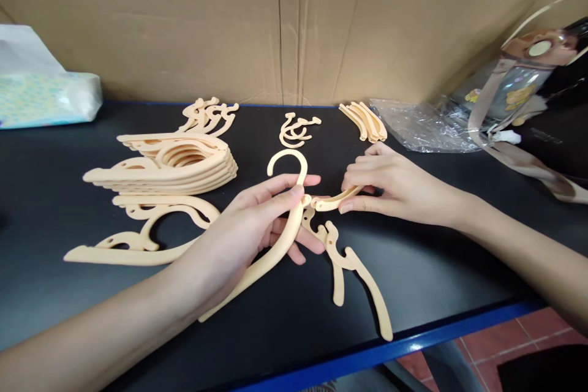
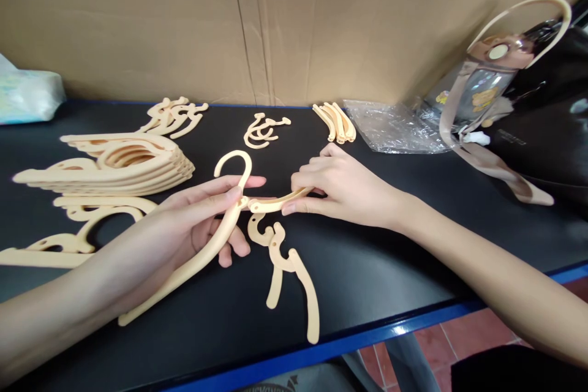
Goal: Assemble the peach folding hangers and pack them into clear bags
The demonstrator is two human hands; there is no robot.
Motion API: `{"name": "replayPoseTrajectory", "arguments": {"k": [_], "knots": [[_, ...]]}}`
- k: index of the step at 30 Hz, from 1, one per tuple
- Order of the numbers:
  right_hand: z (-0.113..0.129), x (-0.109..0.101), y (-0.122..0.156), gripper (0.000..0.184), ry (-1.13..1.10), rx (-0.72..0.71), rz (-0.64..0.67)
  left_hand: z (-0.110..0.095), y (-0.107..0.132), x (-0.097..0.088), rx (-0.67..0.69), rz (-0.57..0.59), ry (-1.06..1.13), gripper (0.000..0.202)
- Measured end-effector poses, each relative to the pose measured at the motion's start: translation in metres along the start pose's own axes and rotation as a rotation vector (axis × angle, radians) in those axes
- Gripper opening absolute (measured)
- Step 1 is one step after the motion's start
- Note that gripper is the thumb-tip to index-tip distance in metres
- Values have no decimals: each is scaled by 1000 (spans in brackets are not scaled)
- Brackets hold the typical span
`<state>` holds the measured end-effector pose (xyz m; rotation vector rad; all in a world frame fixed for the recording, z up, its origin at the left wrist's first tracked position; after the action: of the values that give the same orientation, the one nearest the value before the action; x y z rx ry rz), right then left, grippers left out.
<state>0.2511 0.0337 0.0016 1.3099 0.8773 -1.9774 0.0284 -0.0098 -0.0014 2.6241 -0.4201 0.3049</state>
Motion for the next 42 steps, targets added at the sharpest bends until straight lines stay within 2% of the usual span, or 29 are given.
{"name": "replayPoseTrajectory", "arguments": {"k": [6, 15, 21, 26, 31, 36, 42], "knots": [[3, -1, 0, 36, -34, -2, 2, 0, -1, -1, -4, 87, -11, 32], [0, -3, 0, 35, -36, -43, -42, 0, 0, -1, -56, 140, 37, 25], [2, -3, 0, 36, -119, -26, -53, -1, 2, -2, 34, 167, -41, 24], [3, -3, 0, 38, -107, -4, -52, 1, 1, -1, 88, 152, -95, 22], [5, -3, 0, 47, -94, 40, -25, 4, 1, -5, 88, 115, -98, 24], [8, -2, 0, 54, -61, 136, 3, 6, -1, -5, 97, 58, -114, 23], [8, 2, 0, 54, -93, 260, 58, 7, -3, -3, 190, 40, -248, 19]]}}
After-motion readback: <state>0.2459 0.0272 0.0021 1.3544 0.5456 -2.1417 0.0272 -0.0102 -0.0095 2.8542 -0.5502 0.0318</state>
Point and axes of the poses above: each hand's wrist, its own y-axis away from the middle knuckle, its own x-axis out of the palm, z = x × y, the point moved 1 cm from there along -y, towards the middle knuckle, and after that the axes turned 2 degrees about -z, right-handed, at the moved point
